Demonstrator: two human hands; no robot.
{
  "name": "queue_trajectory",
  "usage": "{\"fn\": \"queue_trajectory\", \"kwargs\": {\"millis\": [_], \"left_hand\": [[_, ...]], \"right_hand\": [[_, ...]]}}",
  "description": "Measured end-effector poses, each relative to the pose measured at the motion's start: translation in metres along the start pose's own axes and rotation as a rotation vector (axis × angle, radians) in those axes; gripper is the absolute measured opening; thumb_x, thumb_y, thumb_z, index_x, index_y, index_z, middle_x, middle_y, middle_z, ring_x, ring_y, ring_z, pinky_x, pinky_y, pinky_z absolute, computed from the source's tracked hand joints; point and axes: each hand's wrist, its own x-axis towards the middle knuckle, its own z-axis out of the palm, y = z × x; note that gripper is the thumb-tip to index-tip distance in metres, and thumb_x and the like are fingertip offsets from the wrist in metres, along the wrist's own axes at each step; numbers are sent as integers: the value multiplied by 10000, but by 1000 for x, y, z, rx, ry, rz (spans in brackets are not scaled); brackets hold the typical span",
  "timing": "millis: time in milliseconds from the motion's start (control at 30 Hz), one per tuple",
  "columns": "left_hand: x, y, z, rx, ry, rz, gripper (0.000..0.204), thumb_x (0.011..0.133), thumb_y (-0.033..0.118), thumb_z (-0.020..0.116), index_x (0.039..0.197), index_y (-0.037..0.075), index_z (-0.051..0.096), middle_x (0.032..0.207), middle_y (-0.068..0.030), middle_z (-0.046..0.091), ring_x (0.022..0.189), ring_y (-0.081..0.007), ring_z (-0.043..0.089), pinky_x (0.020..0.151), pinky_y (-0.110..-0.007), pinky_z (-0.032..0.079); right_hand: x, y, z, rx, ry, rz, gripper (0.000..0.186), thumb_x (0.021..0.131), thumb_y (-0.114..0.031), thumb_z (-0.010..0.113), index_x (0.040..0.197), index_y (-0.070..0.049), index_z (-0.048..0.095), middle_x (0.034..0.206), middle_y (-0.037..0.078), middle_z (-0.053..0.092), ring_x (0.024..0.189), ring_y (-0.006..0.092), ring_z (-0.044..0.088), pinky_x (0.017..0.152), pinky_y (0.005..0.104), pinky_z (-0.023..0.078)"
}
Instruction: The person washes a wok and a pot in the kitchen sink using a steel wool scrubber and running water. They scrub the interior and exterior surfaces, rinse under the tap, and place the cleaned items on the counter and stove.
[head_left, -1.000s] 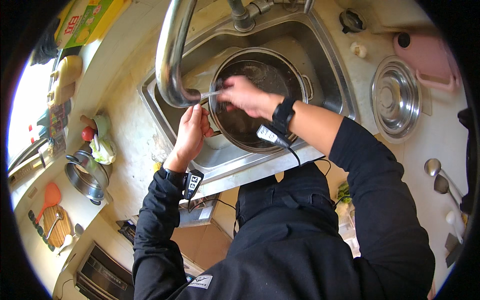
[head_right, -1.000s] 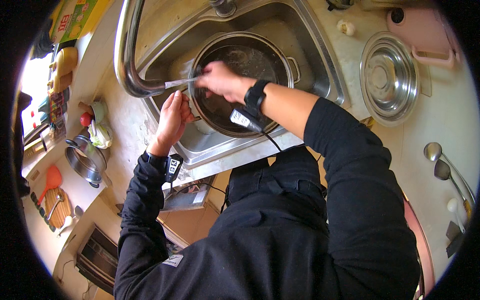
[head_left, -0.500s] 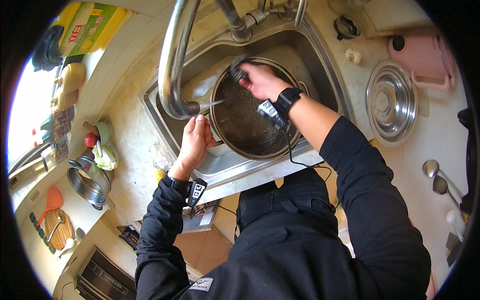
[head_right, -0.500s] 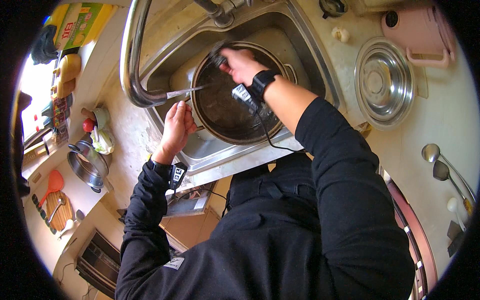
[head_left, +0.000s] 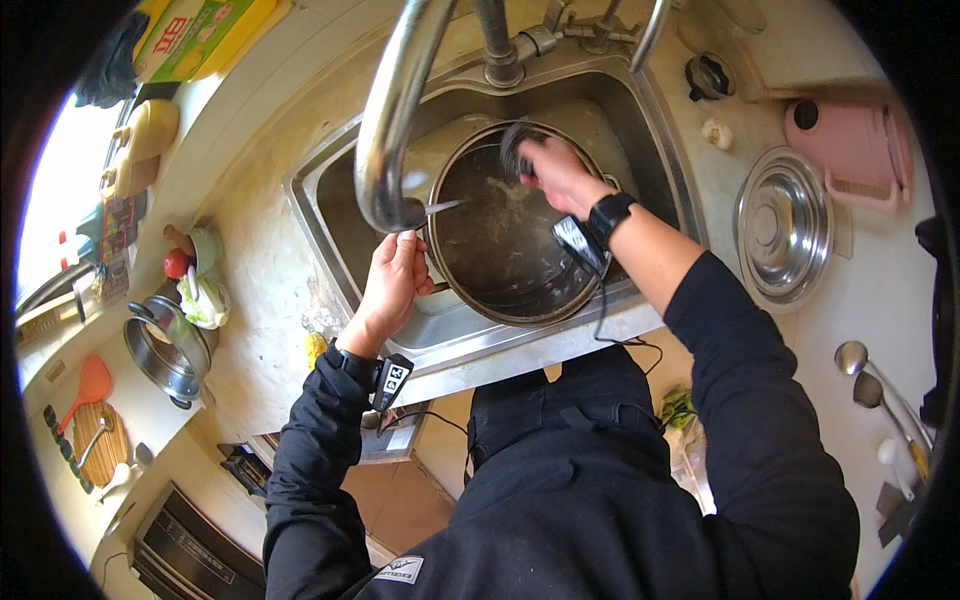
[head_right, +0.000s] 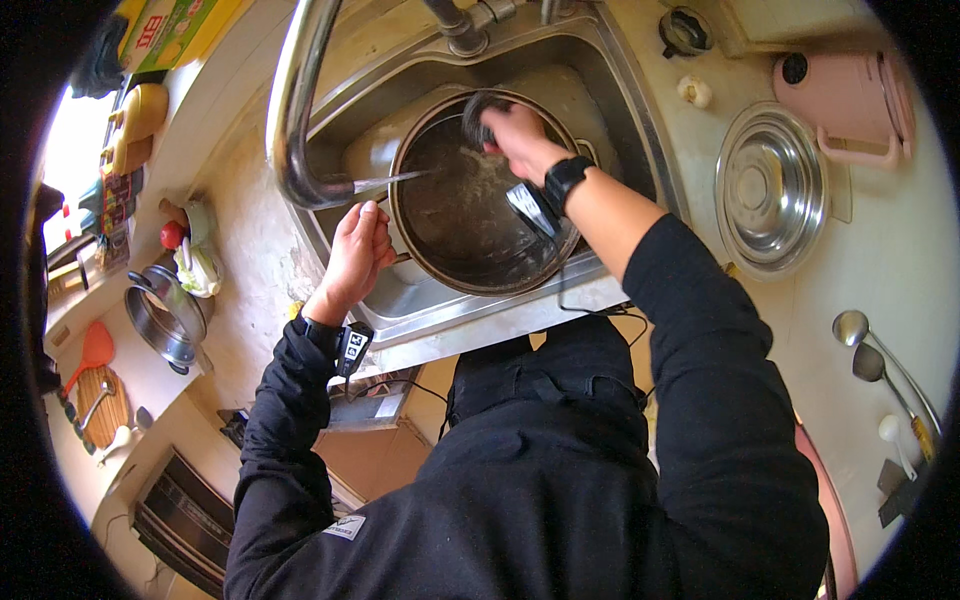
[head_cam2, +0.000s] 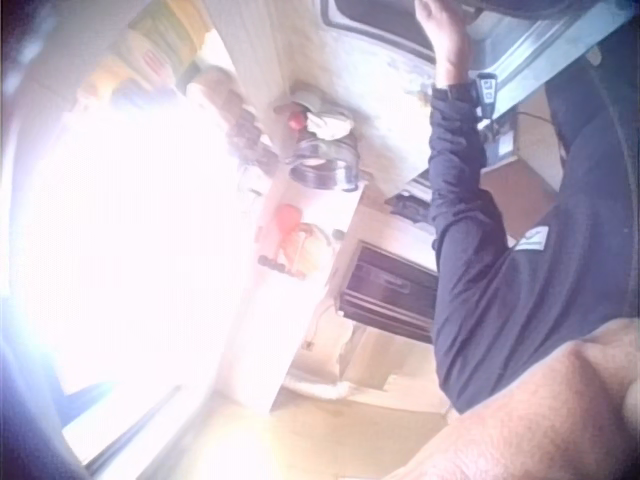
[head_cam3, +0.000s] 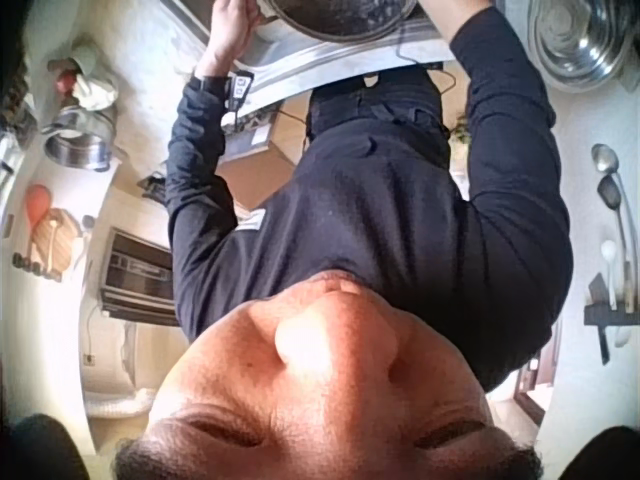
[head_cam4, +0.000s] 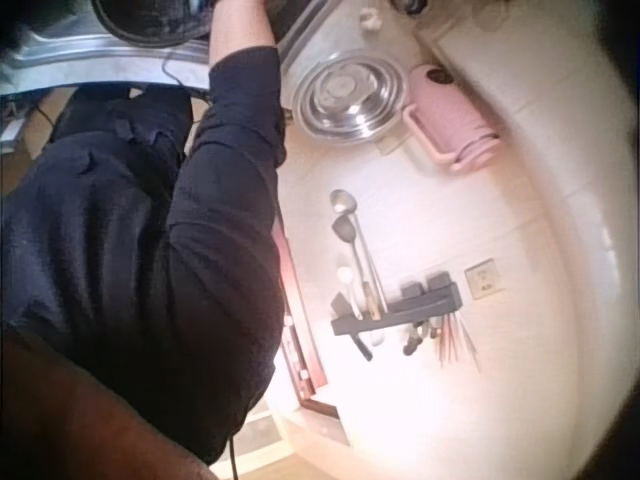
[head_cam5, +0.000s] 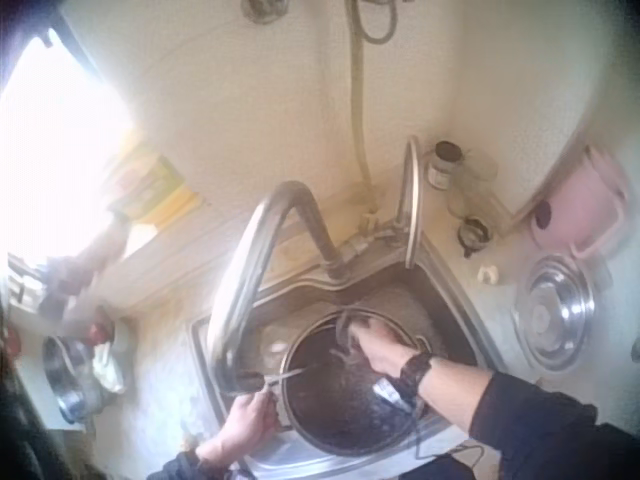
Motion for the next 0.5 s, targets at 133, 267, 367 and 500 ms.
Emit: {"fn": "queue_trajectory", "kwargs": {"millis": [133, 267, 367, 500], "left_hand": [[1, -2, -2, 25, 21, 9, 275, 1073, 310, 423, 940, 78, 484, 615, 53, 295, 507, -69, 258, 482, -249, 298], [2, -4, -6, 20, 10, 14, 278, 1074, 312, 420, 951, 72, 486, 616, 50, 301, 509, -75, 262, 489, -261, 311], [3, -7, -9, 27, 15, 26, 275, 1071, 314, 430, 942, 76, 480, 616, 50, 303, 507, -78, 261, 490, -262, 305], [4, -10, -11, -7, 2, 22, 264, 1068, 311, 439, 943, 82, 480, 620, 51, 300, 507, -77, 253, 483, -260, 289]], "right_hand": [[-12, 42, -9, -1434, -187, -618, 461, 834, -112, 642, 1287, -75, 565, 1181, 205, 616, 933, 354, 639, 803, 433, 556], [-12, 47, -12, -1932, -452, -475, 412, 864, -71, 554, 1274, -102, 579, 1259, 182, 557, 1171, 370, 543, 979, 421, 493], [-23, 27, -16, -1848, -456, -477, 380, 841, -61, 566, 1219, -89, 600, 1250, 180, 564, 1171, 368, 541, 978, 437, 485], [-54, -12, -14, -1427, -273, -969, 272, 826, -97, 620, 1087, -75, 545, 1121, 123, 523, 1138, 342, 500, 899, 445, 520]]}}
